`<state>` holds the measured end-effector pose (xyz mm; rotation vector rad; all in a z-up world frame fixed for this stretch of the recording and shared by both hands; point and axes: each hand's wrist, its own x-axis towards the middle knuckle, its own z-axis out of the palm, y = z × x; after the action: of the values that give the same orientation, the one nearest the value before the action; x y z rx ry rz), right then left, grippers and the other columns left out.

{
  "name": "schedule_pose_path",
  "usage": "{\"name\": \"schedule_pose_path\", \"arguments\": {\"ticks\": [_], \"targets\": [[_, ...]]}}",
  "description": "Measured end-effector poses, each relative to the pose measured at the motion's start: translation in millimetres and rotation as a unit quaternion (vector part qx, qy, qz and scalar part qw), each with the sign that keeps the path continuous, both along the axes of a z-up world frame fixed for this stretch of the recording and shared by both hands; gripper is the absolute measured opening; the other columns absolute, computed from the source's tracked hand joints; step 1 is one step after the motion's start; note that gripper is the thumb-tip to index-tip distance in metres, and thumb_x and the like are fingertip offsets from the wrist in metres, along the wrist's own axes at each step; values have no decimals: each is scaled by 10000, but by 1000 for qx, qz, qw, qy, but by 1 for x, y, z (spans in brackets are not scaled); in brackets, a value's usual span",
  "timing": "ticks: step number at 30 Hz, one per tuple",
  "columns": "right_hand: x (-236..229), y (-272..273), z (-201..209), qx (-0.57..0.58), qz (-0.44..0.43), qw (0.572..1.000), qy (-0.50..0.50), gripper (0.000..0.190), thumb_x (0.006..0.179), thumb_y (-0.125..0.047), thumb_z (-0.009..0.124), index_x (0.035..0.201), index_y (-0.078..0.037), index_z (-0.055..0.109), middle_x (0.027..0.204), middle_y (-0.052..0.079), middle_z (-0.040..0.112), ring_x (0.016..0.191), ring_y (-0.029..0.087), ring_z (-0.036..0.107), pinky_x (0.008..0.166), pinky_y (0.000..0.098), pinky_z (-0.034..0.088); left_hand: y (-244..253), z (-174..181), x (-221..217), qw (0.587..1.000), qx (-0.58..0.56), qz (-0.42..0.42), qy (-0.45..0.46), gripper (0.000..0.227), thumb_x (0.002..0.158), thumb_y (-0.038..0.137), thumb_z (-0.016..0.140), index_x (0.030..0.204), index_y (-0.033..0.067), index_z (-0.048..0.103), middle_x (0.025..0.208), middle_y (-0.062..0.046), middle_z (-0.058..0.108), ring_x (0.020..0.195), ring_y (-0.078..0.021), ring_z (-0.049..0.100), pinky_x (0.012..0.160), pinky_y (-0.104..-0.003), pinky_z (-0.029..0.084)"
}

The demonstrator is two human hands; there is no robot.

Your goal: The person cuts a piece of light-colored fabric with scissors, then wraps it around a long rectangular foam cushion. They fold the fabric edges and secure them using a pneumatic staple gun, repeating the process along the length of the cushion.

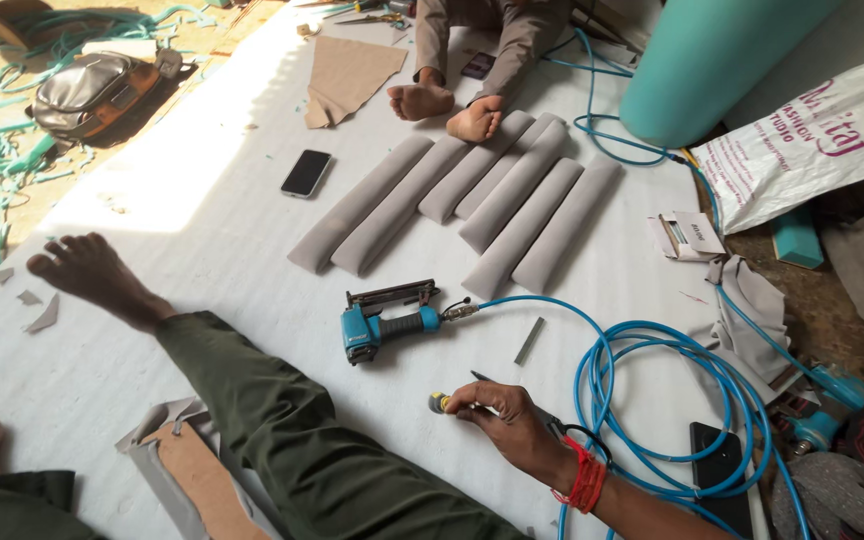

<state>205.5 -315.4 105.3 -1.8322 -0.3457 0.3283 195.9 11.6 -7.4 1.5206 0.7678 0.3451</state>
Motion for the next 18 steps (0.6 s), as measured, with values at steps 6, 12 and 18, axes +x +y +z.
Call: {"name": "schedule_pose_path", "arguments": {"ticks": [6, 12, 18], "targets": [[-1, 14, -73, -108, -96, 976, -164, 162, 938, -105, 680, 1072, -26, 634, 976, 70, 709, 902, 156, 691, 801, 306, 554, -14, 14, -75, 985, -165, 37, -26, 909, 829, 29, 646, 1632, 111, 228, 1419, -298, 558, 1151, -375, 629, 884, -446, 525], [20, 28, -158, -255, -130, 957, -42, 415, 1042, -418, 551, 1120, -18, 627, 961, 127, 727, 857, 238, 686, 776, 409, 537, -9, -2, -194, 983, -149, 105, -28, 923, 829, 74, 694, 1618, 92, 214, 1483, -273, 491, 1221, -363, 595, 930, -420, 517], [32, 42, -75, 29, -7, 990, 140, 423, 1118, -295, 449, 1448, -41, 529, 900, 46, 617, 729, 87, 550, 623, 249, 482, 15, -22, -178, 981, -156, 110, -33, 1100, 767, 146, 810, 1596, 99, 88, 1551, -231, 378, 1340, -293, 528, 1024, -380, 515]]}}
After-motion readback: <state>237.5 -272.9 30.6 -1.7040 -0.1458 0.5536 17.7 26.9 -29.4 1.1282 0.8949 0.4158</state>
